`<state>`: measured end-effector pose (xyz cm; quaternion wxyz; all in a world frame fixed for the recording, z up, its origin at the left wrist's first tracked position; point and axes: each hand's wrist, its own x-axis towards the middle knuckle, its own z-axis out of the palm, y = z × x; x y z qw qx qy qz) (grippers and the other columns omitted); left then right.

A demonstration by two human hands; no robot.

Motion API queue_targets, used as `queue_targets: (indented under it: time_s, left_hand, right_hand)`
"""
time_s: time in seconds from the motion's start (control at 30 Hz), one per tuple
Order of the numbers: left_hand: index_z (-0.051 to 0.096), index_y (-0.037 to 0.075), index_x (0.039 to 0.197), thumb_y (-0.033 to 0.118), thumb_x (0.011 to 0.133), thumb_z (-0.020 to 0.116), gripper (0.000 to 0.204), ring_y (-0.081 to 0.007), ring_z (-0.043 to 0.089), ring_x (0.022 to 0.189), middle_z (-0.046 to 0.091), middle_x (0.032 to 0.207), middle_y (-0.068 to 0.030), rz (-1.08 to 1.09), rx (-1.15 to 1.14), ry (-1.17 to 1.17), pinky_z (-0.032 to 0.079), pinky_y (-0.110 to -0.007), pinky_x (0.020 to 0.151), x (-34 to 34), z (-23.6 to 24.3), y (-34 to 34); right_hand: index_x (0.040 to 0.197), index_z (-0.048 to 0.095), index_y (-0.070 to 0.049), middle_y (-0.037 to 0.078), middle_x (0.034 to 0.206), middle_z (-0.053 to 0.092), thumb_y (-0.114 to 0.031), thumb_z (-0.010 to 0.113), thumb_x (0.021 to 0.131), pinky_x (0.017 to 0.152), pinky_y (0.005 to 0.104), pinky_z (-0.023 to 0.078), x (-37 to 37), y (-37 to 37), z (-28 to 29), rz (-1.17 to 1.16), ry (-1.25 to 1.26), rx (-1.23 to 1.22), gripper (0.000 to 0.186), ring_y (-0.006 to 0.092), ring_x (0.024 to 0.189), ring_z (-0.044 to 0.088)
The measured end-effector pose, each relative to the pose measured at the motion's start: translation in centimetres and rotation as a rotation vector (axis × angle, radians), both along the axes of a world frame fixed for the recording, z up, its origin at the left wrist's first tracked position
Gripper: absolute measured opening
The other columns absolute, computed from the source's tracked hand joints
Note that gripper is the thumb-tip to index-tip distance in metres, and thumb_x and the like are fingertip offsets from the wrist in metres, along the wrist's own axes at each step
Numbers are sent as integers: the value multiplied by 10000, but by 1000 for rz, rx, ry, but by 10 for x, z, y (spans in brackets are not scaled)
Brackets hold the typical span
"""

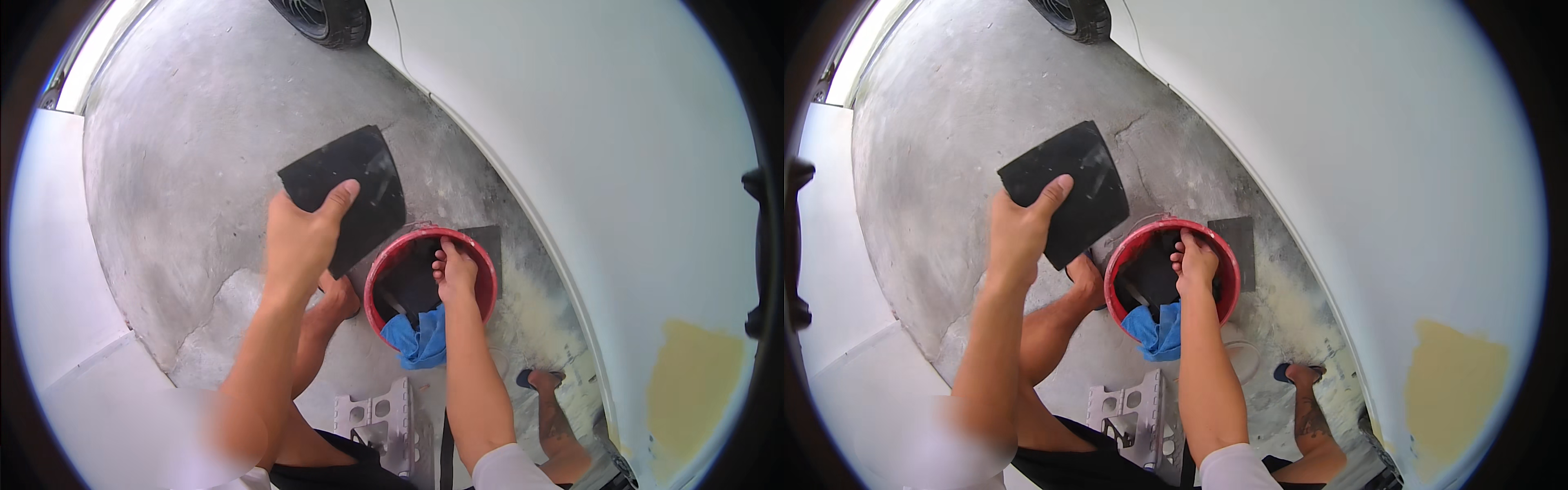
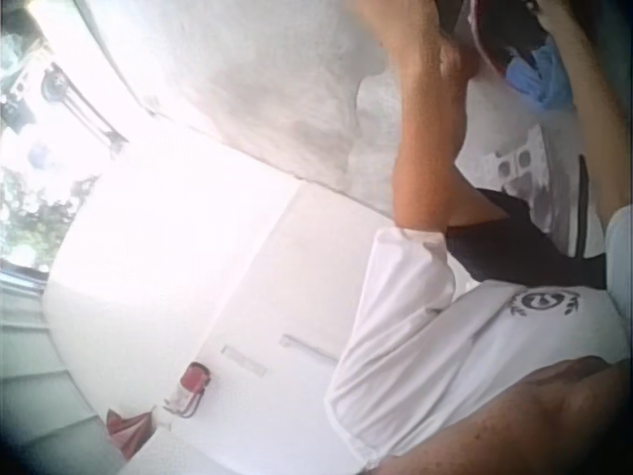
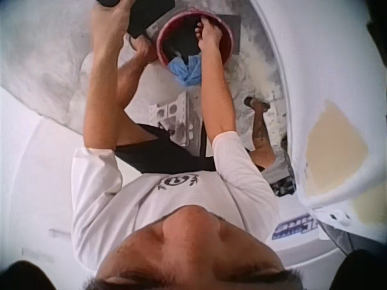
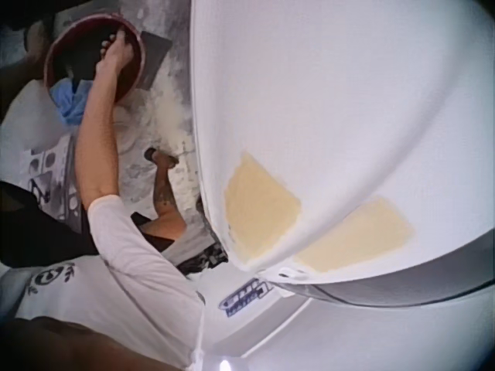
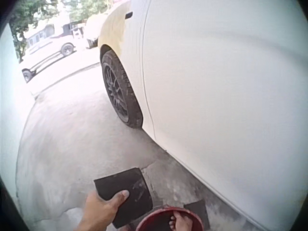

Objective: The person sands the surface of a white car door with a black sanding block, repeatedly dipping the block into a red bucket of water. The person works on yellow primer patches on the door panel.

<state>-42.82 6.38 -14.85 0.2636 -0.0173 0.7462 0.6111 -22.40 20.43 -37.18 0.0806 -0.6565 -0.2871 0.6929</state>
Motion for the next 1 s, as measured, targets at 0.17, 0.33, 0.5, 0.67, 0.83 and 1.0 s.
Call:
queue_targets:
  time_s: [0.17,0.33,0.5,0.67,0.83,1.0]
  left_hand:
    - [736,-45,1121,226,934,824,341,-180,720,887,778,1008,-112,-89,-31,76,570,-323,806,10,7,3]
    - [730,-56,1143,125,944,780,273,-213,745,954,789,1061,-161,-41,103,36,580,-350,843,7,12,0]
    - [724,-48,1149,152,942,785,294,-221,745,968,786,1063,-166,-77,94,73,577,-349,856,9,21,8]
    - [568,-14,1405,75,907,740,534,-308,758,977,774,1061,-209,-135,26,195,577,-383,881,15,32,10]
    - [380,159,1568,-42,849,670,801,-454,723,986,722,1058,-284,-396,-283,433,572,-495,890,39,23,12]
    - [786,93,1050,28,839,603,287,-486,679,993,705,1101,-285,-884,-328,465,543,-546,877,81,3,28]
  right_hand:
    - [900,629,-113,-10,720,568,-116,724,943,474,266,392,-27,15,-11,-235,-107,-12,105,112,566,522]
    - [958,617,-111,31,822,554,-150,644,876,724,392,528,-6,8,42,-389,109,-92,94,206,750,581]
    - [1226,638,-70,109,1164,673,-212,556,839,1044,496,501,37,-21,83,-448,414,55,420,308,1097,650]
    - [1374,612,-45,139,1383,654,-221,488,827,1138,496,460,69,-35,103,-388,771,119,588,341,1306,603]
    - [1273,623,-47,128,1324,674,-215,544,931,1084,472,506,83,-29,128,-361,860,204,390,308,1233,644]
    - [1170,626,-64,99,1237,715,-110,670,987,1089,513,488,92,-18,172,168,295,823,194,325,1117,701]
